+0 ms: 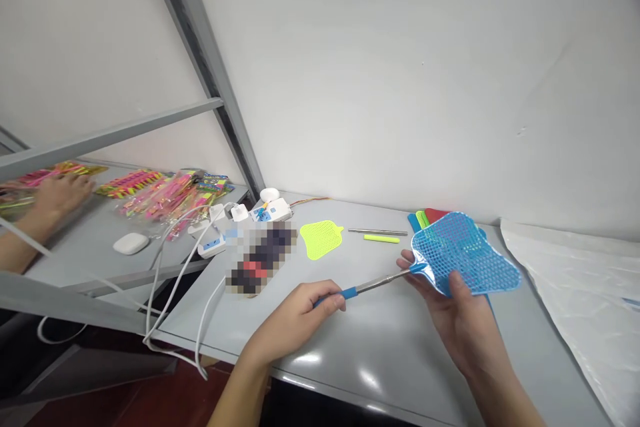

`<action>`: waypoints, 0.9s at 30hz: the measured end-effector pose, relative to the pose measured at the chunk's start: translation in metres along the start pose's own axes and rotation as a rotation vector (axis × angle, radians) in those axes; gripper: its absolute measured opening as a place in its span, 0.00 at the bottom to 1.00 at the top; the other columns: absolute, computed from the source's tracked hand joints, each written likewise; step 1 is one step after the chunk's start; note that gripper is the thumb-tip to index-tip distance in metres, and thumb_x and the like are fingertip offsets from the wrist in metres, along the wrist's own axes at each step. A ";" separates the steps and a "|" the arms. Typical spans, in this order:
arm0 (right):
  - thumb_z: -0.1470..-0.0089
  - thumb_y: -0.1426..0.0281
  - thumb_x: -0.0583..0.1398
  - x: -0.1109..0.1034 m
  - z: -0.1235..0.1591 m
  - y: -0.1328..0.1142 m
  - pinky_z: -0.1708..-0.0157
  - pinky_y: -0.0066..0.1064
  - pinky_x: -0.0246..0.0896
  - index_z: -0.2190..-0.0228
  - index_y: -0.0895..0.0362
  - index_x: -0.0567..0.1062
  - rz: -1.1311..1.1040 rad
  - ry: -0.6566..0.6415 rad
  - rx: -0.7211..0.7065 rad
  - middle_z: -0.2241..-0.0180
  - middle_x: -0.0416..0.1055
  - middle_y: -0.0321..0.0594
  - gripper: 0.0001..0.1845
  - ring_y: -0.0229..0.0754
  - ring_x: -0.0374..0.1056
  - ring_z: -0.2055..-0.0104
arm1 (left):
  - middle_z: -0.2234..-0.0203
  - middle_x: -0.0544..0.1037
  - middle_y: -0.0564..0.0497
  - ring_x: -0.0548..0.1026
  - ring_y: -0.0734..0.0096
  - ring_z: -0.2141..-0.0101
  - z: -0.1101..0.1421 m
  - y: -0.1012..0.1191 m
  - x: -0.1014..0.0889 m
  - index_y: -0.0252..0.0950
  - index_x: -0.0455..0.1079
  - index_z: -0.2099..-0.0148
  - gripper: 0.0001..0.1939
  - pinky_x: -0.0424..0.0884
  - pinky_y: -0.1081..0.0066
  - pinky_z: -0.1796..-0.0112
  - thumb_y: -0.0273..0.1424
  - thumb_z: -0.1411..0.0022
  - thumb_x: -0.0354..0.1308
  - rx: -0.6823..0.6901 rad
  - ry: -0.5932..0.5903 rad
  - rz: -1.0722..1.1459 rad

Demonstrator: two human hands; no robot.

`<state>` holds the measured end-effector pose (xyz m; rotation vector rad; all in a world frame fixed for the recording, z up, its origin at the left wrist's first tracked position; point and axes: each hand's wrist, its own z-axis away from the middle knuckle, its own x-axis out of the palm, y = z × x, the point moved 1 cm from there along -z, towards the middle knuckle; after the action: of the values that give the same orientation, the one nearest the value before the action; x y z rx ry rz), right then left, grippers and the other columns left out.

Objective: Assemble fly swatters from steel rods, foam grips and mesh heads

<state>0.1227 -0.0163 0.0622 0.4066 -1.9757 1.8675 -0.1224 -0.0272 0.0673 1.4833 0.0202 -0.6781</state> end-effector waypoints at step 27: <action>0.43 0.53 0.56 -0.110 -0.010 -0.057 0.79 0.29 0.61 0.66 0.55 0.74 0.762 0.141 0.062 0.75 0.73 0.36 0.18 0.39 0.67 0.79 | 0.63 0.73 0.48 0.72 0.66 0.63 -0.110 0.066 0.173 0.40 0.69 0.48 0.19 0.69 0.67 0.62 0.44 0.33 0.47 0.096 -0.343 0.324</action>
<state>0.2474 -0.0161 0.0613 -0.5335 -2.1441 2.2970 0.0900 -0.0007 0.0415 1.4024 -0.5120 -0.6650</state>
